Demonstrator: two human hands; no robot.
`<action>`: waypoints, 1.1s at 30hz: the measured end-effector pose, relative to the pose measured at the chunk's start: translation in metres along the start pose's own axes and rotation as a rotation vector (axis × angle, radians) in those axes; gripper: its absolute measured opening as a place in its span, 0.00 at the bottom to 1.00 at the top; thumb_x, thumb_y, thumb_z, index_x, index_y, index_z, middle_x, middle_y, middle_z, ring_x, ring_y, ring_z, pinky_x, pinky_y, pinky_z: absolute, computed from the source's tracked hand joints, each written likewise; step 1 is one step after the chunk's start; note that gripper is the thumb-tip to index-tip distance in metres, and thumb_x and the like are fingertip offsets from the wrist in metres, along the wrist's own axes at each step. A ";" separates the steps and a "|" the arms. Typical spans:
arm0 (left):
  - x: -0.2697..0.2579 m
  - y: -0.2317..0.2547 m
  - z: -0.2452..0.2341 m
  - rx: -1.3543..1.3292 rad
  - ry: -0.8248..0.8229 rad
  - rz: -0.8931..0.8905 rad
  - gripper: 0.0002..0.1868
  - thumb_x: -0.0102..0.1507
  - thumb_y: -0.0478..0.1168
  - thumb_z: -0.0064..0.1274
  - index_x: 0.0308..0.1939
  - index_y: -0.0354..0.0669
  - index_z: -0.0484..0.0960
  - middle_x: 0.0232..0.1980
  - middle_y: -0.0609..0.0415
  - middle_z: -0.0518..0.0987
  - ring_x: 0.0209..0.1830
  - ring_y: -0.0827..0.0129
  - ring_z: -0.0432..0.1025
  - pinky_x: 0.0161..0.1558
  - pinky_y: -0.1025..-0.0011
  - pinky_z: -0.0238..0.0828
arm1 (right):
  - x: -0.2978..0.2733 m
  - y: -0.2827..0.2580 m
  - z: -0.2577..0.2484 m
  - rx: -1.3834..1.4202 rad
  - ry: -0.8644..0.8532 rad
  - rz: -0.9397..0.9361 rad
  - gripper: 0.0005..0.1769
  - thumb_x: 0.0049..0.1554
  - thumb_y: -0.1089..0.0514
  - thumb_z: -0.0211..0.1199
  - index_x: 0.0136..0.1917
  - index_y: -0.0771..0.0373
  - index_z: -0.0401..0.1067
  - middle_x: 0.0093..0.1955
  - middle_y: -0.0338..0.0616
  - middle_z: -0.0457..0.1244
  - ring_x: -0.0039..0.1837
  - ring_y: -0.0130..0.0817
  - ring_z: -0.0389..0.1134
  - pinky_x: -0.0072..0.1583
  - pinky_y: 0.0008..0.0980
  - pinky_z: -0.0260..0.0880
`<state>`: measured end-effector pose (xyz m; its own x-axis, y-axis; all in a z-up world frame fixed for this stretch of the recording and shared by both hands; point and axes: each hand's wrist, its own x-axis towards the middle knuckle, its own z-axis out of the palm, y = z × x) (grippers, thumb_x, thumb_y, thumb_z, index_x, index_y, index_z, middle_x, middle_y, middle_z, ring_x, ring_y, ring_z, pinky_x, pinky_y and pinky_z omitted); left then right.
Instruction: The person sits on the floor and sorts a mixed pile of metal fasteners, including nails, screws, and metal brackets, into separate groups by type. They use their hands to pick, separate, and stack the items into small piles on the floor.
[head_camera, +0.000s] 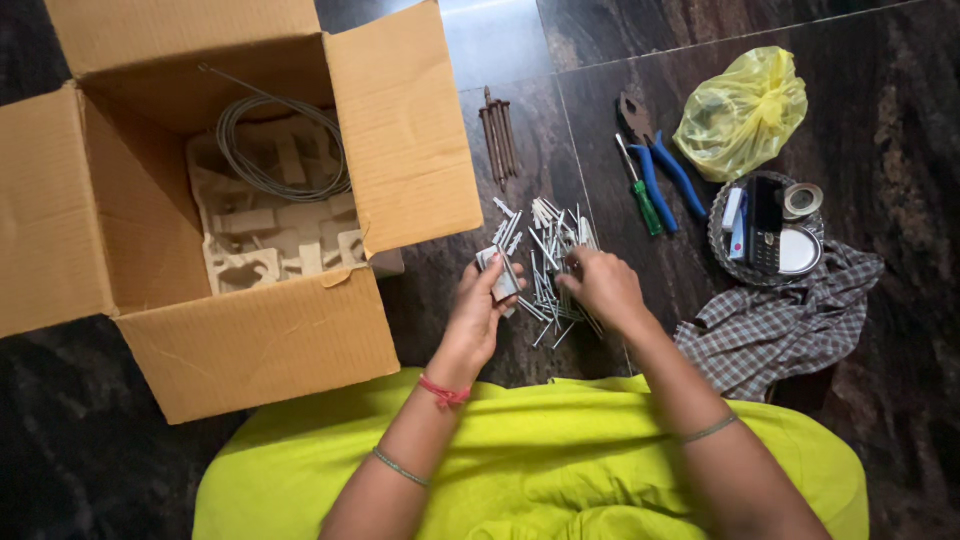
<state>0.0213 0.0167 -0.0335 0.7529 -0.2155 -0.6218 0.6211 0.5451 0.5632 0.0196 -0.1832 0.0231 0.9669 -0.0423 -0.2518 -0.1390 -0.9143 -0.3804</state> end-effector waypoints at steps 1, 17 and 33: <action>0.000 0.001 -0.001 -0.005 0.000 -0.004 0.13 0.68 0.47 0.51 0.54 0.49 0.75 0.45 0.54 0.84 0.40 0.70 0.79 0.40 0.73 0.71 | 0.001 -0.002 0.003 -0.006 -0.015 0.014 0.20 0.51 0.50 0.73 0.54 0.60 0.77 0.48 0.54 0.71 0.51 0.53 0.72 0.53 0.48 0.71; 0.002 -0.001 0.002 0.011 0.003 -0.040 0.13 0.68 0.48 0.51 0.54 0.50 0.76 0.44 0.57 0.84 0.38 0.74 0.78 0.36 0.78 0.71 | 0.003 -0.002 0.012 0.144 0.017 -0.085 0.27 0.53 0.54 0.69 0.67 0.51 0.73 0.46 0.56 0.71 0.49 0.53 0.73 0.52 0.46 0.72; 0.004 0.000 -0.004 -0.006 0.034 -0.032 0.13 0.68 0.48 0.50 0.54 0.50 0.76 0.45 0.55 0.85 0.39 0.73 0.78 0.38 0.75 0.71 | 0.006 -0.002 0.008 0.065 -0.159 0.064 0.14 0.55 0.50 0.68 0.53 0.57 0.77 0.45 0.52 0.72 0.49 0.50 0.75 0.55 0.47 0.73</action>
<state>0.0234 0.0187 -0.0386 0.7245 -0.2055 -0.6579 0.6437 0.5431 0.5391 0.0244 -0.1787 0.0152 0.9103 -0.0301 -0.4129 -0.2173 -0.8837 -0.4145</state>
